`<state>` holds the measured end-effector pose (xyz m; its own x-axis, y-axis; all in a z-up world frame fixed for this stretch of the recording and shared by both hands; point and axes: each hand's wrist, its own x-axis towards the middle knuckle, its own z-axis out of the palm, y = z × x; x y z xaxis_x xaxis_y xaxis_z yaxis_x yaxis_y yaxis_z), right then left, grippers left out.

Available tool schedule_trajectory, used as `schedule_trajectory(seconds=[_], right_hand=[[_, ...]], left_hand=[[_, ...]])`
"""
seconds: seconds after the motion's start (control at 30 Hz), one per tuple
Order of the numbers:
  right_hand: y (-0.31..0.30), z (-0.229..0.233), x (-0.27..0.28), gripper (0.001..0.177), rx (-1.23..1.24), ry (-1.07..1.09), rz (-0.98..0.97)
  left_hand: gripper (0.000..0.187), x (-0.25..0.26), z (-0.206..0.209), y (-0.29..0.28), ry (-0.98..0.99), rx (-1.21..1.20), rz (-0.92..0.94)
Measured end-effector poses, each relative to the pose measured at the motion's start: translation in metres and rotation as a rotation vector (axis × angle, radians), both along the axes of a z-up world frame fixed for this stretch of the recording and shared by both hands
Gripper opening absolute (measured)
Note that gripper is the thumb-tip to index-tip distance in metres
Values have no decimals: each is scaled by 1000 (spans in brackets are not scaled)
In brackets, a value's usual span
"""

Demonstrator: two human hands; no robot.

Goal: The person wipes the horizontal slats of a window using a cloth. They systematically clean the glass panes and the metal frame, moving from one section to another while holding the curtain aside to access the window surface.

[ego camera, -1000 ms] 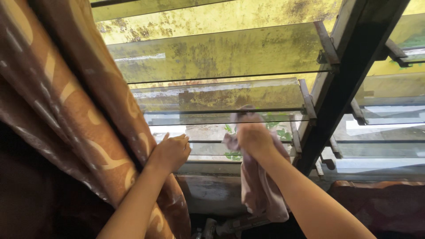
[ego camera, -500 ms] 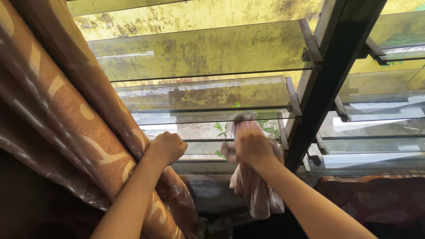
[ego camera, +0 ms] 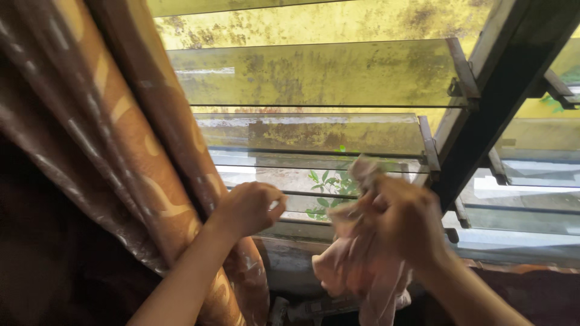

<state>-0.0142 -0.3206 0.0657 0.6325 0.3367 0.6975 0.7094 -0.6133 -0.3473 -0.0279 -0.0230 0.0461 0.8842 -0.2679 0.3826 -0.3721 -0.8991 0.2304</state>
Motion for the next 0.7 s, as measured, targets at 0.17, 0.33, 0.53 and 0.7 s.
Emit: schedule_trajectory(seconds=[0.17, 0.33, 0.53, 0.7], right_hand=[[-1, 58, 43, 18, -241, -218, -302], [28, 54, 99, 18, -296, -263, -111], [-10, 34, 101, 27, -367, 58, -124], [12, 37, 126, 29, -415, 27, -306]], left_hand=[[16, -8, 48, -42, -382, -241, -263], [30, 38, 45, -83, -569, -186, -191], [36, 73, 13, -79, -467, -99, -77], [39, 79, 13, -76, -389, -100, -65]])
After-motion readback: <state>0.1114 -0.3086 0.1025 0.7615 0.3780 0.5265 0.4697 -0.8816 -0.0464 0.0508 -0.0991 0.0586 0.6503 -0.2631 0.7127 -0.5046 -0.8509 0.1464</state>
